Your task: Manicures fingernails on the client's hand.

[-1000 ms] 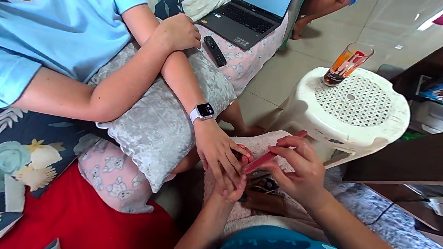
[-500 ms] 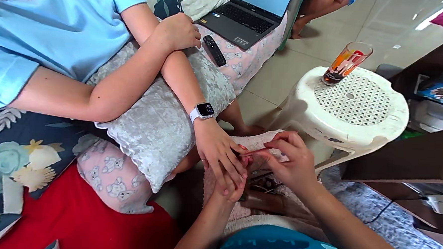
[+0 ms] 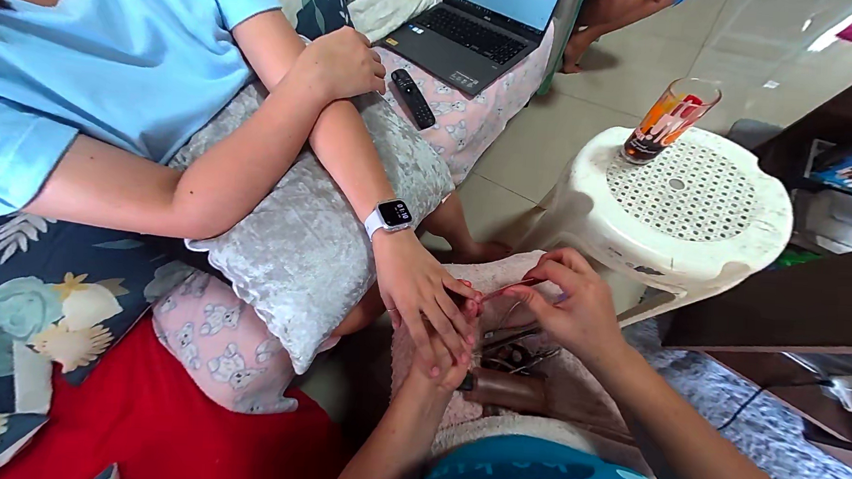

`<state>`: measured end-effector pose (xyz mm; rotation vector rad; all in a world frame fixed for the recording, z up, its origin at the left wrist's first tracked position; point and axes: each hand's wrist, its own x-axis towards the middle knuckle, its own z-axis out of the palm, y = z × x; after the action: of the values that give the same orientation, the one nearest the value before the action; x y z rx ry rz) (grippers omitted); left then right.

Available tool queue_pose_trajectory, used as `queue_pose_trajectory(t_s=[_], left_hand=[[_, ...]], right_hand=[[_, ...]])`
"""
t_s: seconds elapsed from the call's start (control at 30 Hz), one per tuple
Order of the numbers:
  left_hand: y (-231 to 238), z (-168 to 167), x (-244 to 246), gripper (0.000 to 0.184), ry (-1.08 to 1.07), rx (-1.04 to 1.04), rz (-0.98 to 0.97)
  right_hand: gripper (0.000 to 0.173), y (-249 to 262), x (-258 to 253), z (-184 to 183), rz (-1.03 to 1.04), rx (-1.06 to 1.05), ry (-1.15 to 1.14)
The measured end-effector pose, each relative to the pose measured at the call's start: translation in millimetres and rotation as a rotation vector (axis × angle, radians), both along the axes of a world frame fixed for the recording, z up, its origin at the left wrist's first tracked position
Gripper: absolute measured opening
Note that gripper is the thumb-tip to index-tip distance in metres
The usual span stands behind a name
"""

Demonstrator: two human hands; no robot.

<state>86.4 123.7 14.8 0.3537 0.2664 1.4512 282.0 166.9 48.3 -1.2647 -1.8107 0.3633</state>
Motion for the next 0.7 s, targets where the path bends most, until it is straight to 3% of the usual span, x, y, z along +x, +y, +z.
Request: queue_pose_trajectory(t_s=[0.1, 0.27, 0.5, 0.7], left_hand=[[2, -2, 2, 0.022, -0.030, 0.025, -0.020], [-2, 5, 3, 0.021, -0.010, -0.032, -0.022], [2, 6, 2, 0.016, -0.032, 0.003, -0.034], [2, 5, 3, 0.022, -0.121, 0.010, -0.075]], right_hand=[[0.043, -3, 5, 4, -0.037, -0.021, 0.018], [0.043, -11, -22, 15, 0.111, 0.043, 0.065], [0.040, 4, 10, 1, -0.050, 0.015, 0.045], [0.038, -8, -14, 3, 0.114, 0.332, 0.083]])
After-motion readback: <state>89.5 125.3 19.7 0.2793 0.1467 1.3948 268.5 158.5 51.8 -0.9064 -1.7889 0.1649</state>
